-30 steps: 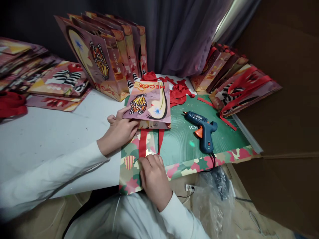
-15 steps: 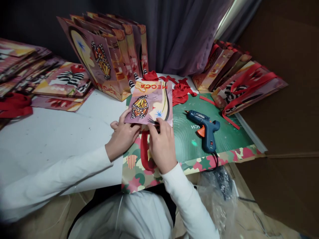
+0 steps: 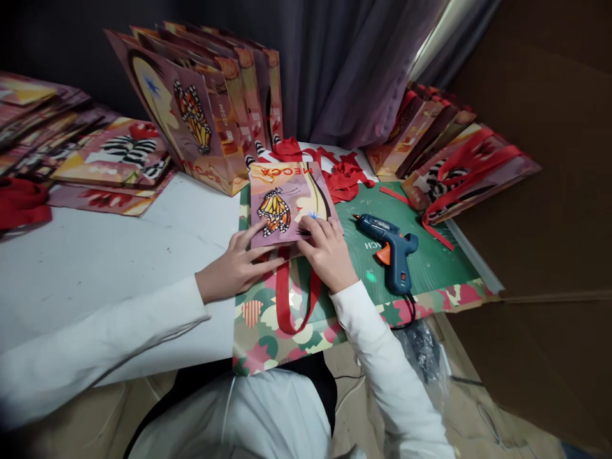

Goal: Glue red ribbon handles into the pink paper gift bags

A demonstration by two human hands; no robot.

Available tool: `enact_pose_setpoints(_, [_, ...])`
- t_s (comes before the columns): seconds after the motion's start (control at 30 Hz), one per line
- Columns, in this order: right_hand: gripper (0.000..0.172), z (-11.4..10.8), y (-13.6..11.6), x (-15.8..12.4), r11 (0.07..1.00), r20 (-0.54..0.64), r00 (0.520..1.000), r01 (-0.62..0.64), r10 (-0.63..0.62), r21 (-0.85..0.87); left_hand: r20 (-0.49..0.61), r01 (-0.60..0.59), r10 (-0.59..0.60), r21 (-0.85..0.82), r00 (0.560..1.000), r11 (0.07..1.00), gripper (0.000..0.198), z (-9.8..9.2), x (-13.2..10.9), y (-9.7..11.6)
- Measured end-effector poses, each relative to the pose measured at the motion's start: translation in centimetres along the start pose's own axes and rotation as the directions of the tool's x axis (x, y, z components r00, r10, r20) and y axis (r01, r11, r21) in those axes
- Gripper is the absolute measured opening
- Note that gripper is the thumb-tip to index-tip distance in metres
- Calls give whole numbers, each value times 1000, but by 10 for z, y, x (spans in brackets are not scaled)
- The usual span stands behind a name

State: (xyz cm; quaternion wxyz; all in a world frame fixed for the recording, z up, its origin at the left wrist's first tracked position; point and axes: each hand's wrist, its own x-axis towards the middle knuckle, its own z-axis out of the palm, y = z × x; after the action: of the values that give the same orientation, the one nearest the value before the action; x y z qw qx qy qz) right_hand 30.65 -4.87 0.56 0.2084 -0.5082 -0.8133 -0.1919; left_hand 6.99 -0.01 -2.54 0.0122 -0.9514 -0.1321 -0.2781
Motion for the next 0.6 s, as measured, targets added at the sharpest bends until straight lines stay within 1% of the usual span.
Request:
enact_pose_setpoints(0.07, [22,1,2,1,999,20,1000,2,-1,-40,32,-43,45,-63,998,997,39,-4,-1,-3])
enact_pose_setpoints(0.13, [20,-2,2,2,999,67,998,-16,19,-50,63,-64,69,-83,996,995,43,-8,-2,-5])
enact_pose_setpoints(0.27, [8,-12,2,9,998,200,978,-57,50,30,90,-71,78,-72,993,995,41,-13,-5,-4])
enact_pose_setpoints(0.33, [11,-17,4,13,995,243,969,-56,36,77,103,-50,56,-60,993,997,38,-14,-6,-4])
enact_pose_setpoints(0.4, [15,-21,6,14,994,253,967,-31,3,106,116,-21,26,-39,993,999,35,-15,-8,-3])
enact_pose_setpoints(0.43, [14,-23,7,13,992,235,972,-9,-20,123,121,-9,13,-28,993,1000,34,-15,-9,-2])
enact_pose_setpoints(0.47, [13,-26,7,10,990,190,981,10,-37,142,124,-1,3,-19,992,1000,34,-15,-9,-1])
enact_pose_setpoints(0.5, [11,-28,6,5,987,116,993,18,-37,162,123,3,-2,-13,992,1000,34,-15,-9,-1])
enact_pose_setpoints(0.53, [11,-31,5,-2,984,20,1000,1,-5,180,121,4,-3,-7,993,1000,35,-15,-9,0])
enact_pose_setpoints(0.57, [12,-34,2,-10,979,-74,996,-43,58,198,117,2,-2,-2,993,1000,34,-15,-9,0])
enact_pose_setpoints(0.6, [14,-37,-2,-18,969,-139,980,-108,141,220,112,-1,1,2,994,1000,34,-15,-9,1])
